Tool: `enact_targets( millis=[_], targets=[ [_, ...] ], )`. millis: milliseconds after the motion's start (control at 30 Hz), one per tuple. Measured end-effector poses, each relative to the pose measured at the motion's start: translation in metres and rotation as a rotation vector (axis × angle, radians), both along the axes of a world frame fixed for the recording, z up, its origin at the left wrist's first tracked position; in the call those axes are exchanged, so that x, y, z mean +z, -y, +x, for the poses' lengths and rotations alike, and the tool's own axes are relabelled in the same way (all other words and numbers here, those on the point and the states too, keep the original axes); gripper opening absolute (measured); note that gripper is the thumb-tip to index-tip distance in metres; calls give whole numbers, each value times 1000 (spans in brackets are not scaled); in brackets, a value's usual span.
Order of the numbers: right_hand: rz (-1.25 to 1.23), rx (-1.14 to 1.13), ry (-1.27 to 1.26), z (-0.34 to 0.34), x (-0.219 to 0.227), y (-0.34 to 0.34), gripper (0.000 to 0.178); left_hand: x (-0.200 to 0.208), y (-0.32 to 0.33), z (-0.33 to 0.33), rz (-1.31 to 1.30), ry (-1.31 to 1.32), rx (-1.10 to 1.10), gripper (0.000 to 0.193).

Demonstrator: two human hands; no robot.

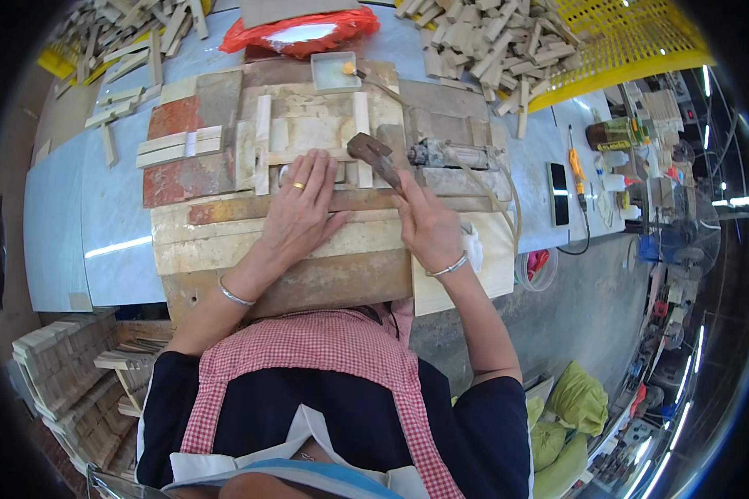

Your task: Assembling small wooden frames by gluing and hammering components together on a workbench.

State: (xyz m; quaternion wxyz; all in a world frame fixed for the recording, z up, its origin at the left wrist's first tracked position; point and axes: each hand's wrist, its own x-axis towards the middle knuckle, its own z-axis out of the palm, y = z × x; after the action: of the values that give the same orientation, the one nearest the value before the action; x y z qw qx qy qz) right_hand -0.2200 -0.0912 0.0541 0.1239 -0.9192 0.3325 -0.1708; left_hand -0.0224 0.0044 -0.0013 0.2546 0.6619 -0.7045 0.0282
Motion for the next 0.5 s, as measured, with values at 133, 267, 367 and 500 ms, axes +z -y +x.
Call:
enact_targets(
  millis=[133, 267, 367, 500],
  targets=[
    [40, 109, 213, 28, 21, 0, 37, -6, -1, -3, -62, 10, 0, 79],
    [47, 157, 349, 67, 36, -11, 37, -7, -2, -2, -98, 4, 10, 73],
    [5, 249, -77, 79, 18, -14, 43, -11, -5, -2, -9, 96, -17, 71],
    [27, 279, -69, 80, 12, -12, 46, -16, -6, -3, -77, 84, -11, 68]
  ],
)
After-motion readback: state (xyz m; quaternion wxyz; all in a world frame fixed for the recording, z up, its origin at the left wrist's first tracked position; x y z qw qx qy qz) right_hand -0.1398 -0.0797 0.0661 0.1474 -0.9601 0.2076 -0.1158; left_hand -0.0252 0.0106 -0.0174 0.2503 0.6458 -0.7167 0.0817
